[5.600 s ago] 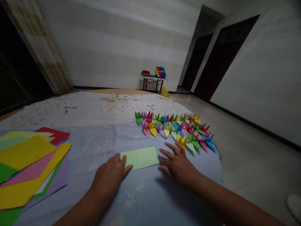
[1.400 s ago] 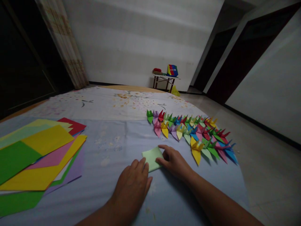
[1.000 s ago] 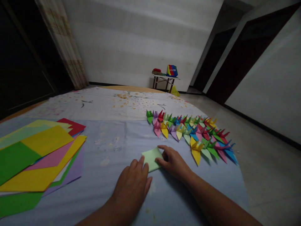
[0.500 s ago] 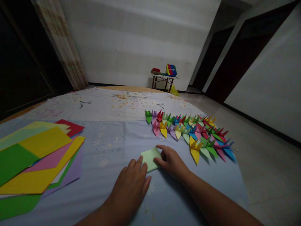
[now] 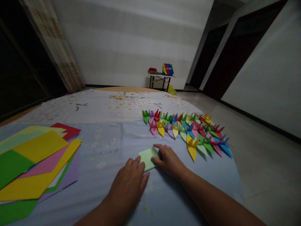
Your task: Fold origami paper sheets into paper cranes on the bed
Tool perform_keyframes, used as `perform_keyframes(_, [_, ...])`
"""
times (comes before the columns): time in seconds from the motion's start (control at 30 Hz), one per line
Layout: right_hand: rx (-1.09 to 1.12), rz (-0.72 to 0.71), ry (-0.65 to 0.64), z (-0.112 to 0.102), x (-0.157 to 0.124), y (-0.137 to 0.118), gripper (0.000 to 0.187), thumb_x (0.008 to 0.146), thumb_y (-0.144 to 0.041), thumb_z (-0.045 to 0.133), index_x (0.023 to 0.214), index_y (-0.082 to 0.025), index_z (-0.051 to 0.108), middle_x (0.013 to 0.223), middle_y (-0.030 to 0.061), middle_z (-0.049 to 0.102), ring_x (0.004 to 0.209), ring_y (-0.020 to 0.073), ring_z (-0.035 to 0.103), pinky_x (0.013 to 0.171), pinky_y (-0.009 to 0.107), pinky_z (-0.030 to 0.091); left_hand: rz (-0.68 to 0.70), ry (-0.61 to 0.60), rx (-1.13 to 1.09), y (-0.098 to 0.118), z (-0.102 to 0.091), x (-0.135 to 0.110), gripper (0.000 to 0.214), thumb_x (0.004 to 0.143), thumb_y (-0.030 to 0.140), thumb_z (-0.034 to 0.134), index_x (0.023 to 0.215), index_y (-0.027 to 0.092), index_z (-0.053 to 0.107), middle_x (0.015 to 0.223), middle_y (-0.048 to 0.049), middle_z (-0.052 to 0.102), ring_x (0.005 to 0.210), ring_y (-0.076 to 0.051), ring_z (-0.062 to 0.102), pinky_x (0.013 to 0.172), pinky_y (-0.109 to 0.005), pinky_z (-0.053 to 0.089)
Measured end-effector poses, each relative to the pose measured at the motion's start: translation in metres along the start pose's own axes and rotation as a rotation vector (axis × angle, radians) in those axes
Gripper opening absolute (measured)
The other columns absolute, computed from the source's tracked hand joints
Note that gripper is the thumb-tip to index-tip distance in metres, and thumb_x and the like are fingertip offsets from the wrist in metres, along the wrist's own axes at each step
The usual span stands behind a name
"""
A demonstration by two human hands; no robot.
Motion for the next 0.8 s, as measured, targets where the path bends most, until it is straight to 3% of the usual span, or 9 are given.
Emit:
perform_keyframes(0.23, [-0.014,-0.007,0.017,0.001,-0.001,0.002,0.049,0.076,-0.031,0.058,0.122,-0.015,0.049,0.082,0.0054,0.059,0.082,0.0197,0.048,0.077,0.032,0.036,0.014,0.031,-0.112,-0.009,-0.006,0.008,0.033,0.091,0.033,0.030,0.097,0.021,0.061,0.107,-0.0069,0.059,0.099,-0.021,0.053,0.082,-0.034,0.044])
perform_keyframes(0.37, [-0.076,-0.023,0.065,-0.001,-0.002,0.003,0.051,0.075,-0.033,0.059,0.122,-0.016,0.048,0.104,0.0098,0.058,0.100,0.0243,0.043,0.086,0.037,0.033,-0.018,0.042,-0.175,-0.017,-0.008,0.014,0.028,0.091,0.034,0.033,0.089,0.022,0.059,0.094,-0.0026,0.057,0.087,-0.017,0.055,0.072,-0.027,0.044])
perform_keyframes(0.57, [-0.143,-0.077,0.109,0.001,-0.007,-0.004,0.056,0.076,-0.033,0.056,0.127,-0.017,0.042,0.131,0.0123,0.043,0.121,0.0277,0.029,0.098,0.043,0.025,-0.021,0.017,-0.138,-0.016,-0.003,0.014,0.019,0.088,0.036,0.041,0.086,0.023,0.055,0.095,-0.0010,0.054,0.088,-0.017,0.054,0.068,-0.025,0.042])
perform_keyframes(0.8, [-0.228,-0.102,0.059,0.010,-0.015,-0.013,0.062,0.079,-0.044,0.051,0.132,-0.016,0.037,0.139,0.0137,0.034,0.130,0.0316,0.019,0.103,0.048,0.015,-0.025,-0.001,-0.029,-0.010,-0.002,0.013,0.020,0.089,0.036,0.039,0.092,0.023,0.055,0.099,-0.0022,0.055,0.088,-0.017,0.052,0.069,-0.027,0.044])
Point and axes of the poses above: each hand's wrist, its own x-axis towards the middle knuckle, its own z-axis out of the palm, y = z × x, the point moved 1 cm from there along x, towards the middle knuckle
